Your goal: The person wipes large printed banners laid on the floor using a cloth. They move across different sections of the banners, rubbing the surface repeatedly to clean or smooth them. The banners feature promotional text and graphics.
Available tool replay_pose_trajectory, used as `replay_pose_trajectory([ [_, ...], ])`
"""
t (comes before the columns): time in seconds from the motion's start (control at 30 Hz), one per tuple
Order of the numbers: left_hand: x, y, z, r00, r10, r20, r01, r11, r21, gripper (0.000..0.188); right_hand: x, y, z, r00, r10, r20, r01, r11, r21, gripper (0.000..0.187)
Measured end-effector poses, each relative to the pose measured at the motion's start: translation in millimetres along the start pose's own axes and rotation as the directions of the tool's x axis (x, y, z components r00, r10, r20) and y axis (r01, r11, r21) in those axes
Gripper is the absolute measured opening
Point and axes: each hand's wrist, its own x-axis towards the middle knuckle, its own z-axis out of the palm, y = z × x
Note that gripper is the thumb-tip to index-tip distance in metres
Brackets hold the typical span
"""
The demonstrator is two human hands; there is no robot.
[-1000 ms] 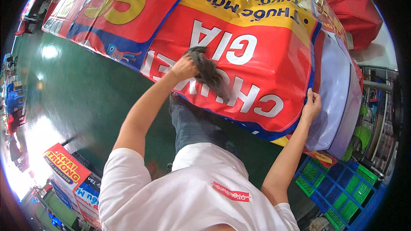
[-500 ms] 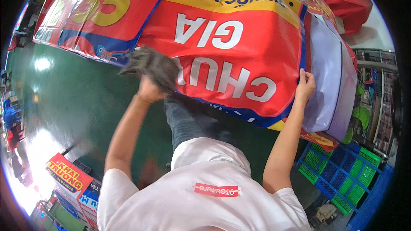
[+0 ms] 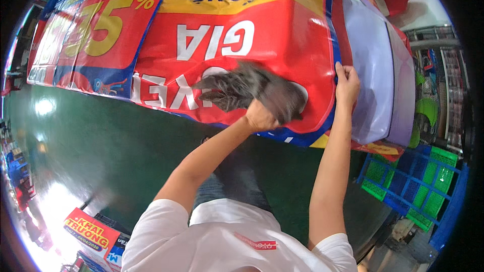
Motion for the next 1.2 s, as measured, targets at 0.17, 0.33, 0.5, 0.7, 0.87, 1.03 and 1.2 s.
replay_pose_trajectory([
  [0.17,-41.6,27.8,10.4,0.832,0.407,0.378,-0.401,0.911,-0.099,0.043,7.3,1.0,-9.6,0.994,-0.052,0.099,0.04,0.992,0.121,0.037],
  [0.33,65.2,25.2,-13.6,1.0,-0.022,-0.003,0.022,0.921,0.389,0.038,22.6,5.1,-20.3,0.938,0.024,0.347,-0.135,0.944,0.3,0.026],
  [0.5,87.5,66.6,5.6,0.958,0.283,0.049,-0.277,0.863,0.423,0.037,32.8,19.7,-18.1,0.915,-0.067,0.397,-0.096,0.922,0.375,0.031],
  [0.7,15.1,51.2,27.2,0.896,0.263,0.358,-0.395,0.84,0.371,0.03,35.3,30.7,-11.0,0.904,-0.111,0.412,-0.045,0.936,0.349,0.032],
  [0.87,-7.2,29.1,17.7,0.919,-0.117,0.376,-0.035,0.927,0.374,0.03,38.4,31.6,-7.4,0.917,-0.185,0.353,0.074,0.949,0.305,0.038],
  [1.03,33.8,0.6,28.1,0.566,-0.406,-0.718,0.613,0.789,0.036,0.043,39.0,33.4,-3.0,0.934,-0.187,0.304,0.134,0.973,0.186,0.039],
  [1.2,-30.7,-43.6,-12.1,0.463,-0.625,-0.628,0.883,0.382,0.272,0.047,34.6,37.3,1.2,0.958,-0.162,0.237,0.092,0.955,0.281,0.036],
])
